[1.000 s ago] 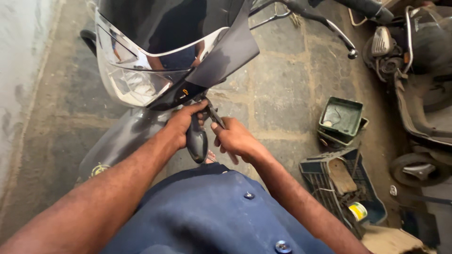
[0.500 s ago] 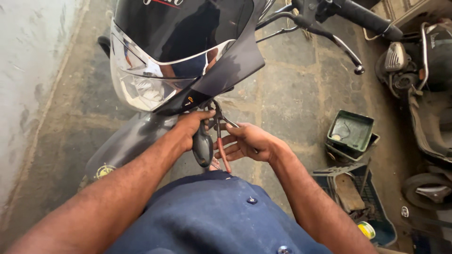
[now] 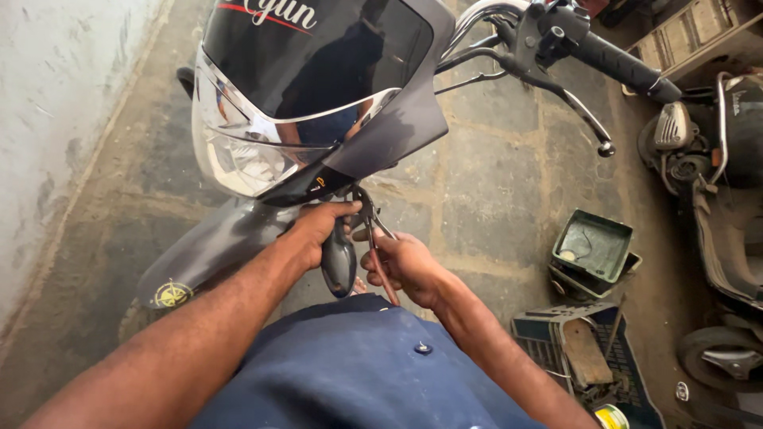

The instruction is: The person uses pliers to remove a broken piece from the motorcycle's front assembly. They then reattach a small plastic cover to the front of the motorcycle.

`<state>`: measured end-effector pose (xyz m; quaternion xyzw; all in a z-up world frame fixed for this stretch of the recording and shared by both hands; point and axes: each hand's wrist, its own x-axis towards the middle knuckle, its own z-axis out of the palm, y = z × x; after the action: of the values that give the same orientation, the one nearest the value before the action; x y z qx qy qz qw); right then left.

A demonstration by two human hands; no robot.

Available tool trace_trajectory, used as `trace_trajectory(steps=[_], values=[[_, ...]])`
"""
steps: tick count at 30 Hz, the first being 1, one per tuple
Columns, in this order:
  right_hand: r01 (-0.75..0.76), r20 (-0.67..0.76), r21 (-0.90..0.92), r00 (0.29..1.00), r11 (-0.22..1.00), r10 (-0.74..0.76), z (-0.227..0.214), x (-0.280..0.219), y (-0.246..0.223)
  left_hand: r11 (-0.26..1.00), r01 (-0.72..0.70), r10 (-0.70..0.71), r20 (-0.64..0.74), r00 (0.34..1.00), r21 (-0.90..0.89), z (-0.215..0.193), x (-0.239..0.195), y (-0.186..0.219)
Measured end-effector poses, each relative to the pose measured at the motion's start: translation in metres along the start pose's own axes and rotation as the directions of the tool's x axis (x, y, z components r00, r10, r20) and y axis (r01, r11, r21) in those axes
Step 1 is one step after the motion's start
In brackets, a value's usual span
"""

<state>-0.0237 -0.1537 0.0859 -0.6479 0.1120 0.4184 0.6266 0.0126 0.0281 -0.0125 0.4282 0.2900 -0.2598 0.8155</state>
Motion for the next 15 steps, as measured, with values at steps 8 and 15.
trace_trajectory(steps=[8, 15], values=[[-0.134, 0.014, -0.625, 0.983, 0.769, 0.182, -0.037, -0.079, -0.08, 0.98, 0.173, -0.158, 0.142, 0.977, -0.101, -0.026, -0.018, -0.02], [0.182, -0.2, -0.795, 0.822, 0.578, -0.534, -0.128, -0.128, -0.235, 0.88, 0.264, -0.187, 0.221, 0.957, -0.396, -0.029, -0.045, -0.048]])
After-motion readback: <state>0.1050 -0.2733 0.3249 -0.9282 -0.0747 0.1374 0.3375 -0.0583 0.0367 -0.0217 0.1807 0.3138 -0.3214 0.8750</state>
